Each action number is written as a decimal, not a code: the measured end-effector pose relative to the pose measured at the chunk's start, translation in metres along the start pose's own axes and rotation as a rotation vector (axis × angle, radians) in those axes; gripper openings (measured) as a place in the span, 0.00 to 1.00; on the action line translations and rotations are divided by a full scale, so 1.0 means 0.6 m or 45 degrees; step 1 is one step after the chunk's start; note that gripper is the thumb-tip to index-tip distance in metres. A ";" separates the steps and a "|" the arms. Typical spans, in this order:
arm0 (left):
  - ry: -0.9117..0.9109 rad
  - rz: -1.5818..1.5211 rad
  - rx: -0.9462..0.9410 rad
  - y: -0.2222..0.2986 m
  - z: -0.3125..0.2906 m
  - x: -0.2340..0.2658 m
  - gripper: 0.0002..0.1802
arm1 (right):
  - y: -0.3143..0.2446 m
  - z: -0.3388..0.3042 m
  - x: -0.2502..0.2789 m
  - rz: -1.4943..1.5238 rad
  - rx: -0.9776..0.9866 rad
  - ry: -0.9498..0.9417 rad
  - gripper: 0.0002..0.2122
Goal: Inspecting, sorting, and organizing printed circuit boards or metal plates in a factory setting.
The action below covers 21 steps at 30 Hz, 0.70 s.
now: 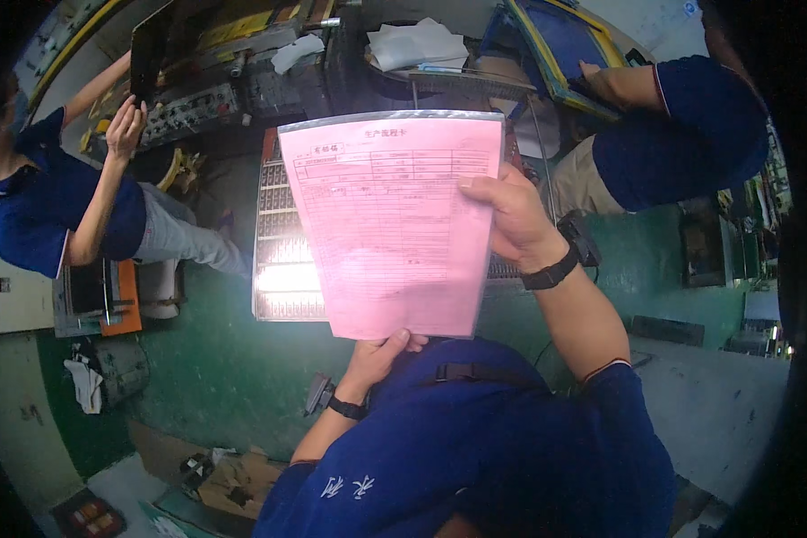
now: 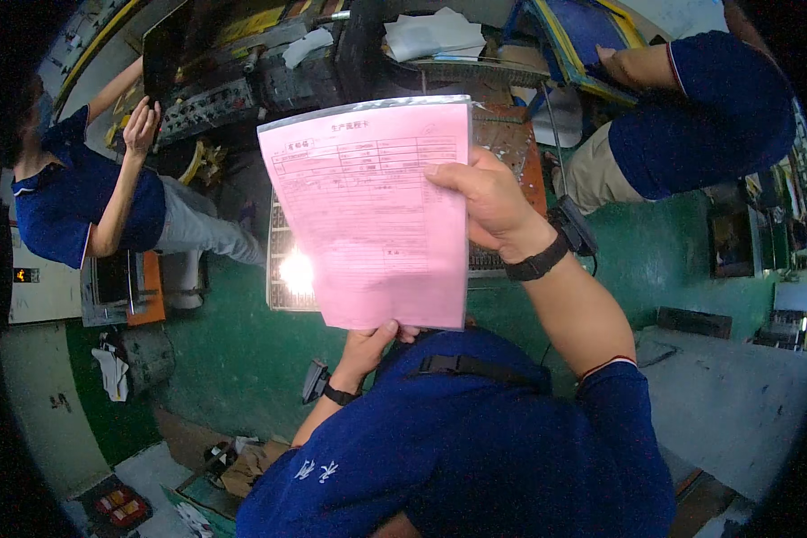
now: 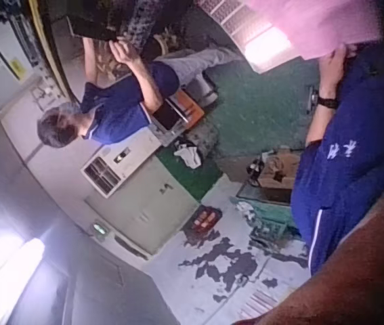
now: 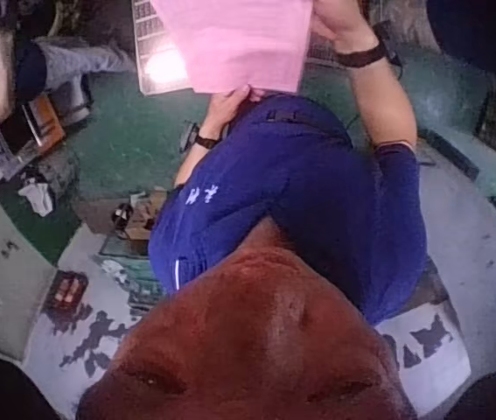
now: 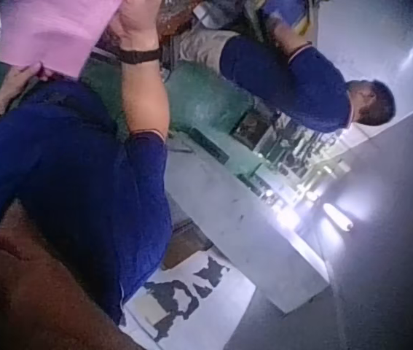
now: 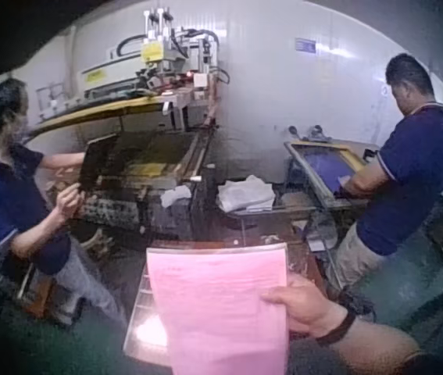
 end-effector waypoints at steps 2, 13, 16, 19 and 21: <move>0.001 0.036 0.002 -0.002 -0.001 0.001 0.16 | 0.001 0.002 -0.005 -0.031 0.007 -0.020 0.15; 0.016 -0.030 -0.103 0.011 -0.003 -0.004 0.14 | 0.000 0.012 -0.004 -0.060 0.014 0.014 0.15; 0.013 -0.044 -0.100 0.010 -0.004 -0.003 0.14 | -0.002 0.010 -0.009 -0.080 0.004 -0.007 0.15; -0.008 -0.004 -0.128 0.008 -0.008 0.000 0.15 | 0.000 0.008 -0.011 -0.068 0.026 -0.014 0.15; -0.021 0.009 -0.124 0.010 -0.008 0.000 0.15 | -0.003 0.007 -0.012 -0.057 0.048 -0.007 0.15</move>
Point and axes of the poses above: each hand's wrist, its own z-axis towards the middle knuckle, its own x-axis out of the back of the hand, y = z × x, the point moved 6 cm from there along z, towards the middle knuckle, and after that the axes turned 11 degrees about z, right-handed, at the moved point
